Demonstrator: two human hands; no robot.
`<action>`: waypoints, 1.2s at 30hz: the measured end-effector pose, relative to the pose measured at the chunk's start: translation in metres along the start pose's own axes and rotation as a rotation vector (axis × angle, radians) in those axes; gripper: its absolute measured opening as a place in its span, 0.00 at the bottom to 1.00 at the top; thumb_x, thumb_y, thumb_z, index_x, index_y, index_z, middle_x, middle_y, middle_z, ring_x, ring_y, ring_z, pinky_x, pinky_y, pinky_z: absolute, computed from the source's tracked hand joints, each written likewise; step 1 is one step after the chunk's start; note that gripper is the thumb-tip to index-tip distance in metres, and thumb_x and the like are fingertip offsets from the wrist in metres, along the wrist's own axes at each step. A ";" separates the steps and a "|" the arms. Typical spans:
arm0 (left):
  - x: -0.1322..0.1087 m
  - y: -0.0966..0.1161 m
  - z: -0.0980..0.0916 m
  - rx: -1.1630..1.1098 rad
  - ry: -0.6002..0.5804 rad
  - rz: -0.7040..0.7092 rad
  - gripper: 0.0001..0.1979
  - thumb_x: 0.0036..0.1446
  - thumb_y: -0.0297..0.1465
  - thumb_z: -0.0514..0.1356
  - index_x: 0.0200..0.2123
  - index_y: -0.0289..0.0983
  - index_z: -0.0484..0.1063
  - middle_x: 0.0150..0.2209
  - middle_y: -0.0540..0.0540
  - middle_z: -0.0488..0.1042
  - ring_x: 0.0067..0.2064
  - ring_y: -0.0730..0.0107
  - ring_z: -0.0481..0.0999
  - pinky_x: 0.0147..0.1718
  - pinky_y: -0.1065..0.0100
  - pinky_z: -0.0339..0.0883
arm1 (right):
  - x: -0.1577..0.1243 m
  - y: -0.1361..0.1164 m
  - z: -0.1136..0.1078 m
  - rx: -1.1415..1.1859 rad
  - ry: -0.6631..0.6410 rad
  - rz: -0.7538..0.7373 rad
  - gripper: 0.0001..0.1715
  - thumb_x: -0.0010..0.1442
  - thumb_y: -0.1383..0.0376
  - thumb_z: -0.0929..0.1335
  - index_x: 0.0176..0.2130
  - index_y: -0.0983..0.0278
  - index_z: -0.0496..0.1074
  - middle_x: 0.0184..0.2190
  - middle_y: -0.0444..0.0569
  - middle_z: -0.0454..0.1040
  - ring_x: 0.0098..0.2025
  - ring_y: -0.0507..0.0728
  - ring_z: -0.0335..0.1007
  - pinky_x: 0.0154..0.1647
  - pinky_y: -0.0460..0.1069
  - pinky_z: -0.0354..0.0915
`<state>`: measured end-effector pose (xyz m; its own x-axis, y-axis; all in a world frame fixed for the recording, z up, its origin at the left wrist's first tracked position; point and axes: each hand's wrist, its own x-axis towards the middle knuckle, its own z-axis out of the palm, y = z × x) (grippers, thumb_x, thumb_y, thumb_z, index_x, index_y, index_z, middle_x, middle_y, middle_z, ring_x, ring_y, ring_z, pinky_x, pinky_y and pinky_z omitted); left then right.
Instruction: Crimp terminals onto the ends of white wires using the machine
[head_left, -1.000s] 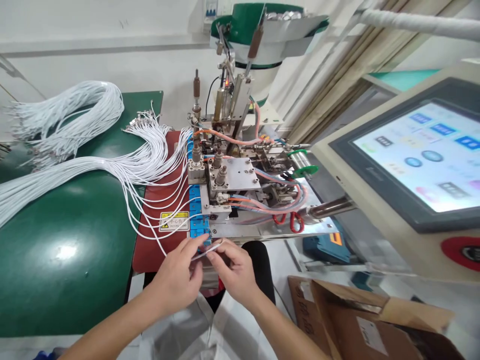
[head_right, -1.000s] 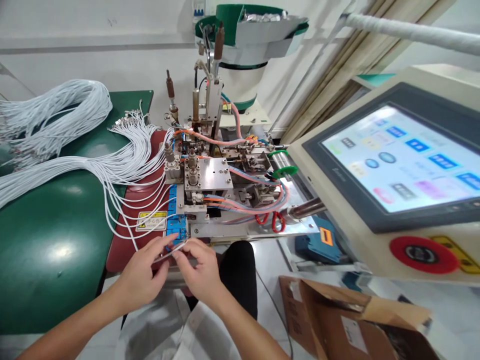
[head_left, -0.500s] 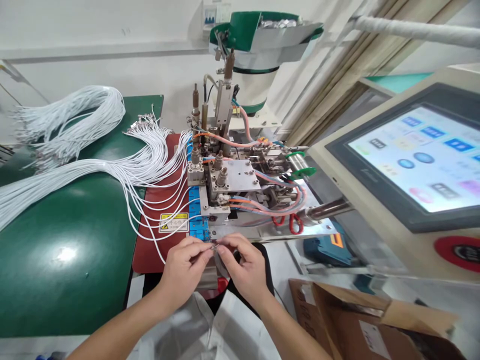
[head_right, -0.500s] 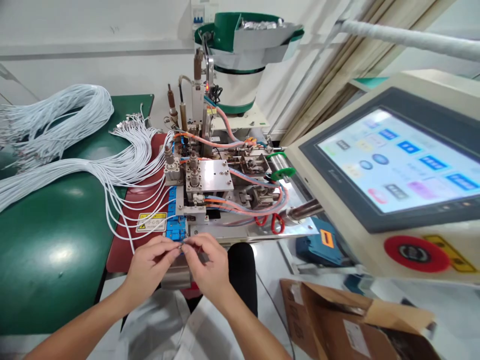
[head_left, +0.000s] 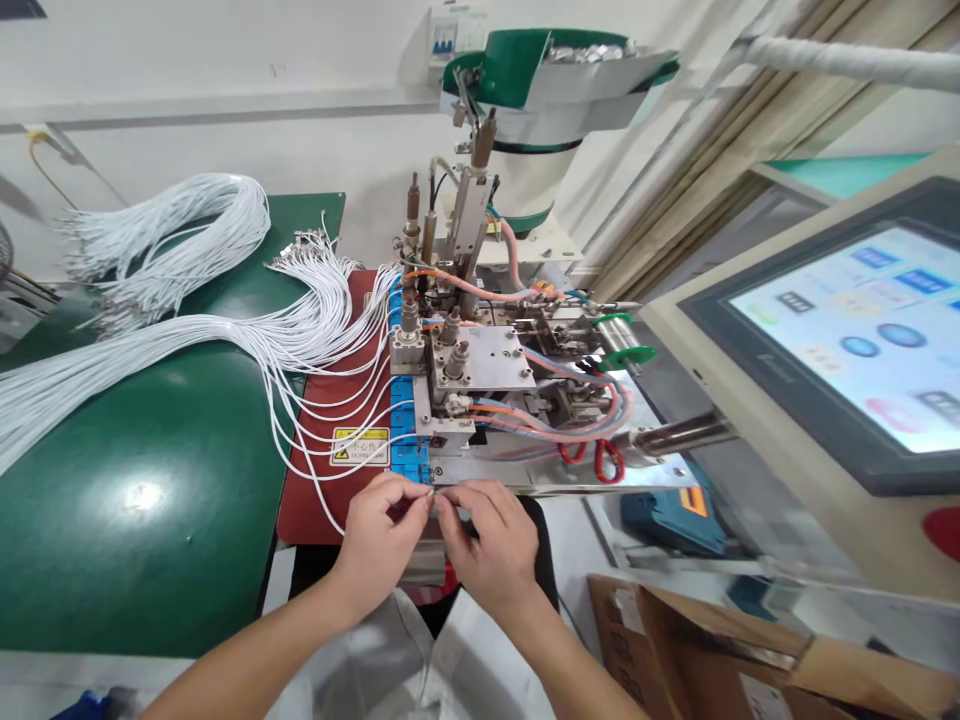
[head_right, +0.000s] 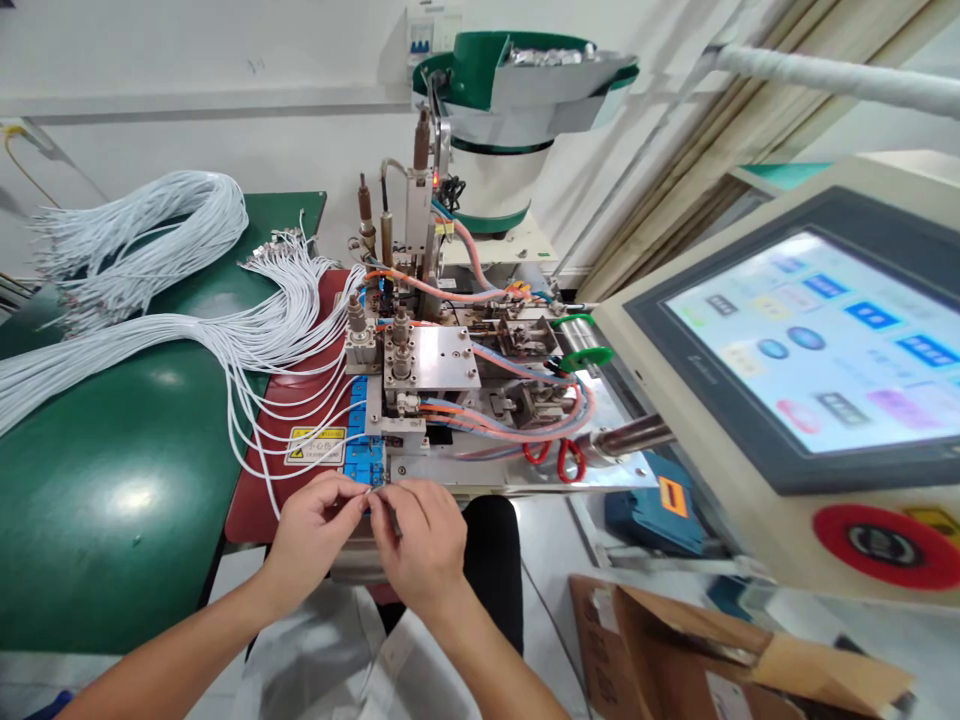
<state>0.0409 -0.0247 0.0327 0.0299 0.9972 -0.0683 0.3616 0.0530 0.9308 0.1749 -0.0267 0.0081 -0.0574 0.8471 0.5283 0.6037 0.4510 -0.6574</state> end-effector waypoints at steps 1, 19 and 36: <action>0.000 0.000 0.000 -0.010 -0.009 -0.017 0.07 0.52 0.29 0.55 0.27 0.35 0.73 0.29 0.47 0.72 0.32 0.70 0.71 0.34 0.70 0.65 | 0.002 0.001 -0.001 0.056 -0.025 0.044 0.04 0.54 0.70 0.65 0.29 0.63 0.69 0.26 0.49 0.71 0.29 0.55 0.67 0.31 0.50 0.63; -0.001 -0.006 -0.004 -0.143 -0.124 -0.172 0.10 0.53 0.34 0.55 0.28 0.34 0.71 0.23 0.51 0.66 0.25 0.75 0.65 0.26 0.72 0.62 | 0.006 0.005 0.004 0.527 -0.136 0.486 0.08 0.55 0.65 0.64 0.27 0.64 0.69 0.25 0.45 0.70 0.28 0.52 0.66 0.28 0.46 0.63; -0.005 -0.007 0.003 -0.141 -0.047 -0.118 0.11 0.54 0.33 0.54 0.27 0.34 0.72 0.26 0.48 0.69 0.28 0.72 0.67 0.29 0.72 0.63 | 0.002 -0.003 0.007 0.350 -0.094 0.450 0.09 0.54 0.65 0.64 0.24 0.64 0.67 0.21 0.44 0.67 0.23 0.51 0.63 0.24 0.45 0.61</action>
<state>0.0408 -0.0304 0.0259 0.0394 0.9803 -0.1935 0.2310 0.1794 0.9563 0.1669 -0.0241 0.0075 0.0642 0.9912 0.1159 0.2864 0.0929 -0.9536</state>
